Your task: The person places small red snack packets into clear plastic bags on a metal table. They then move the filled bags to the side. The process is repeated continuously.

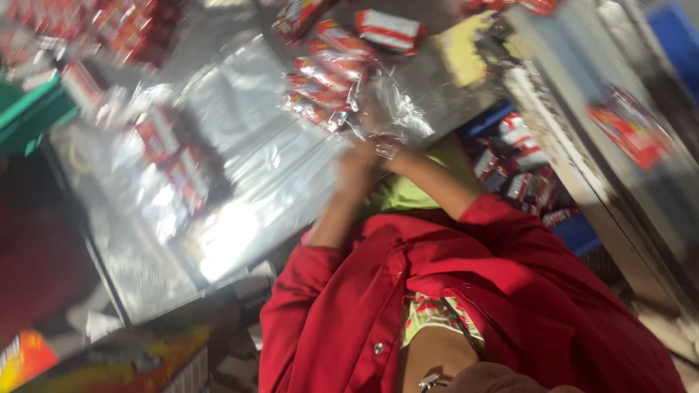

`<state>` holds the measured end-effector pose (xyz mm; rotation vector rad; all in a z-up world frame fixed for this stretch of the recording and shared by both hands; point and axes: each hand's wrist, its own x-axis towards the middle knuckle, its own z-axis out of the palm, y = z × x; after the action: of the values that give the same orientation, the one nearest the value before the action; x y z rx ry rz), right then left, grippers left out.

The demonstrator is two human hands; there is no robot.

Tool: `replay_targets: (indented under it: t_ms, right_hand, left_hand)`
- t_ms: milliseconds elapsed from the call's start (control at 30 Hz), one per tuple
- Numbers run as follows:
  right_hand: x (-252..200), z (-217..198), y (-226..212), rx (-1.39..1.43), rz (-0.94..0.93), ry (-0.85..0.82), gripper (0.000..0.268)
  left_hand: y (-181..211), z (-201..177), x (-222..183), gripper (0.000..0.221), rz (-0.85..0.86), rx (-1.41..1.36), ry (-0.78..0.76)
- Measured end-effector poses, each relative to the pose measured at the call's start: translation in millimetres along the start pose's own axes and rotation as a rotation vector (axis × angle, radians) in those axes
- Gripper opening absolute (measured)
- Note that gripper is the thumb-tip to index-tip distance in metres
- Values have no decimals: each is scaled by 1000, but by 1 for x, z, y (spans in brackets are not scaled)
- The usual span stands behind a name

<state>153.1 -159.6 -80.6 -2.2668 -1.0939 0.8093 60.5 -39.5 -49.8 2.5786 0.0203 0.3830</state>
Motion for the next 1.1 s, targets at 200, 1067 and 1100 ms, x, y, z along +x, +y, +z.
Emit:
replay_targets:
  t_ms: [200, 1067, 1100]
  right_hand:
    - [-84, -178, 51, -134, -38, 757, 80]
    - [-173, -230, 56, -242, 132, 776, 65]
    - [-162, -222, 49, 57, -20, 727, 69]
  left_hand:
    - [-46, -32, 21, 20, -93, 63, 99]
    - [-31, -40, 22, 18, -16, -5, 172]
    - [-31, -40, 23, 18, -37, 7, 165]
